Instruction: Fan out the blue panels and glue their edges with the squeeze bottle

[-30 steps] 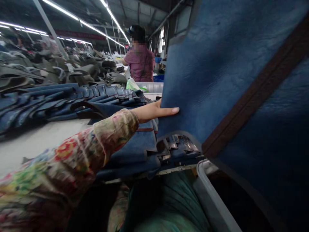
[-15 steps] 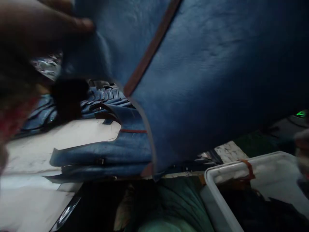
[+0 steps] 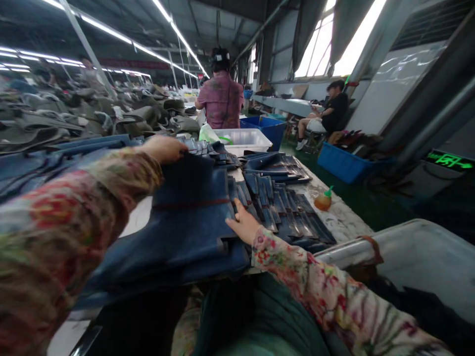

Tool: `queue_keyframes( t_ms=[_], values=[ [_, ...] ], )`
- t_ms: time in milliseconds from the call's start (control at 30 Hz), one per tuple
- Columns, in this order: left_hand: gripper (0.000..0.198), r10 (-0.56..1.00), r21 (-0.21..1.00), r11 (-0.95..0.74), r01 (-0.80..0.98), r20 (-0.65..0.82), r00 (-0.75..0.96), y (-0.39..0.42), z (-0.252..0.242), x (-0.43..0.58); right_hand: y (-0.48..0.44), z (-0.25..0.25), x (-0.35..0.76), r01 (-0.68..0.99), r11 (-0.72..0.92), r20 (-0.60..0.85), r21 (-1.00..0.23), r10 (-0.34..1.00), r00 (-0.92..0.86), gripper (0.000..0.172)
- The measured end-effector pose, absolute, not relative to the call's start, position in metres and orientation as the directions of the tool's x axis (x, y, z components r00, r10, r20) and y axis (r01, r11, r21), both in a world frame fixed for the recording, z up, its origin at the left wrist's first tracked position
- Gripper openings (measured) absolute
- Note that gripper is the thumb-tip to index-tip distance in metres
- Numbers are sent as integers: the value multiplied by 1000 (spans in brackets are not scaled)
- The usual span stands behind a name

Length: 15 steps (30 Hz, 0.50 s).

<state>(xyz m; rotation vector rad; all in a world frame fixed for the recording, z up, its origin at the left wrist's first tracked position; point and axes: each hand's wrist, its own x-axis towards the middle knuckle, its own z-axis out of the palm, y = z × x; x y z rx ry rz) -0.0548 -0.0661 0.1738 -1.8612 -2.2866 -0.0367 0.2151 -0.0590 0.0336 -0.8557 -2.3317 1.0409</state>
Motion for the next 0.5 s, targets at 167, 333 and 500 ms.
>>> queue_keyframes(
  t_ms=[167, 333, 500],
  values=[
    [38, 991, -275, 126, 953, 67, -112, -32, 85, -62, -57, -20, 221, 574, 625, -53, -529, 651, -757, 48],
    [44, 991, -360, 84, 929, 132, -38, -23, 61, -82, -59, -11, 218, 577, 658, -43, -484, 641, -767, 47],
    [38, 993, -343, 77, 936, 109, -41, -15, 63, -86, -57, -14, 217, 580, 637, -76, -508, 637, -767, 48]
  ],
)
